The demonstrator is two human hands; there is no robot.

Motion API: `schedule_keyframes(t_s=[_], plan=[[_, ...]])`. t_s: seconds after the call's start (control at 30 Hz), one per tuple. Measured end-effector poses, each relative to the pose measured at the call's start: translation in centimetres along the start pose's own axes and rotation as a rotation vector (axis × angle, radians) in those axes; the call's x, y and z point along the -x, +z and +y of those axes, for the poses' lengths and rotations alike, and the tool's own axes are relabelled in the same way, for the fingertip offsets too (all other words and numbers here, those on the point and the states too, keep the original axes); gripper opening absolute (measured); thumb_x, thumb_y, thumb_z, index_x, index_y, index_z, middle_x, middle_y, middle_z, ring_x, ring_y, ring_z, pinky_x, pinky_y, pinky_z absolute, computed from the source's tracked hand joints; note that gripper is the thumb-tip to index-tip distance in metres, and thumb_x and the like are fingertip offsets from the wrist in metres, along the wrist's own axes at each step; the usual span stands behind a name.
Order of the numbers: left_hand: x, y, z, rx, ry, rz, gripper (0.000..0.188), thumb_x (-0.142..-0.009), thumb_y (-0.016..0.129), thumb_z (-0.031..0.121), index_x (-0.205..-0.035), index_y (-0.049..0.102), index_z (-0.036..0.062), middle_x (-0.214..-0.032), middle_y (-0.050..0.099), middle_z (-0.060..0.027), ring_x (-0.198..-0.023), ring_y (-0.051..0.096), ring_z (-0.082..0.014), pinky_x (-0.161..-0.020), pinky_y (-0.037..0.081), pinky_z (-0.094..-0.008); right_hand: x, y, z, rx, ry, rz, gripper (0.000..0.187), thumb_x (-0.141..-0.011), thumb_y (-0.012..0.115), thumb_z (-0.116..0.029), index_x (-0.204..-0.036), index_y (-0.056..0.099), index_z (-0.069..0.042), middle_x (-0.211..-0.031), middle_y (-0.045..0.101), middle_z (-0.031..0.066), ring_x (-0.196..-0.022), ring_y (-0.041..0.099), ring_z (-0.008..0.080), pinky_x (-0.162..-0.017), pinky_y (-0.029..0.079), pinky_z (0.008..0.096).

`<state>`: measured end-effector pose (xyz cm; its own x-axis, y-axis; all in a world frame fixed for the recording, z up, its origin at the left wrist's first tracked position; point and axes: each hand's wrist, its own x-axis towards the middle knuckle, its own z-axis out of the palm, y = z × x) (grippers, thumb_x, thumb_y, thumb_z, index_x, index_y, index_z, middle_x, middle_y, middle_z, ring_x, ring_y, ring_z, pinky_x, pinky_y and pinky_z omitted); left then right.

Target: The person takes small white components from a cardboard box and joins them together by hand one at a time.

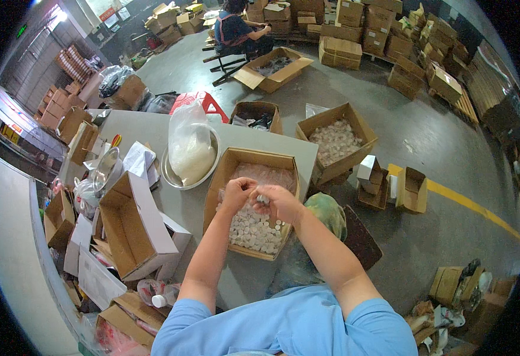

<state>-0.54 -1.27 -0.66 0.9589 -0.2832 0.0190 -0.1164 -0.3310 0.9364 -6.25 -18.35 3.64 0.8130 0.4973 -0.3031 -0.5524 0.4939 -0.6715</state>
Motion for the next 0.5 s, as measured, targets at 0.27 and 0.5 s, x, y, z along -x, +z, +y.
schedule_keyframes(t_s=[0.27,0.5], plan=[[0.2,0.5,-0.7,0.214,-0.095,-0.296,0.013,-0.073,0.075,0.006,-0.077,0.064,0.0006,-0.074,0.060,-0.0003,-0.069,0.056,-0.0078,-0.059,0.045,-0.0239,-1.7,-1.3,0.4,0.033,-0.421,0.254,0.030,-0.096,0.049,-0.034,-0.092,0.057,-0.006,-0.087,0.055,0.0015,-0.077,0.054,0.0110,-0.071,0.047,0.0259],[0.6,1.1,0.2,0.135,-0.118,-0.594,0.029,-0.074,0.074,0.002,-0.100,0.060,0.0011,-0.086,0.062,-0.0017,-0.078,0.057,-0.0110,-0.068,0.048,-0.0266,-2.2,-1.2,1.4,0.088,-0.421,0.125,0.036,-0.096,0.046,-0.039,-0.095,0.056,-0.004,-0.088,0.053,0.0034,-0.079,0.050,0.0106,-0.069,0.045,0.0239]])
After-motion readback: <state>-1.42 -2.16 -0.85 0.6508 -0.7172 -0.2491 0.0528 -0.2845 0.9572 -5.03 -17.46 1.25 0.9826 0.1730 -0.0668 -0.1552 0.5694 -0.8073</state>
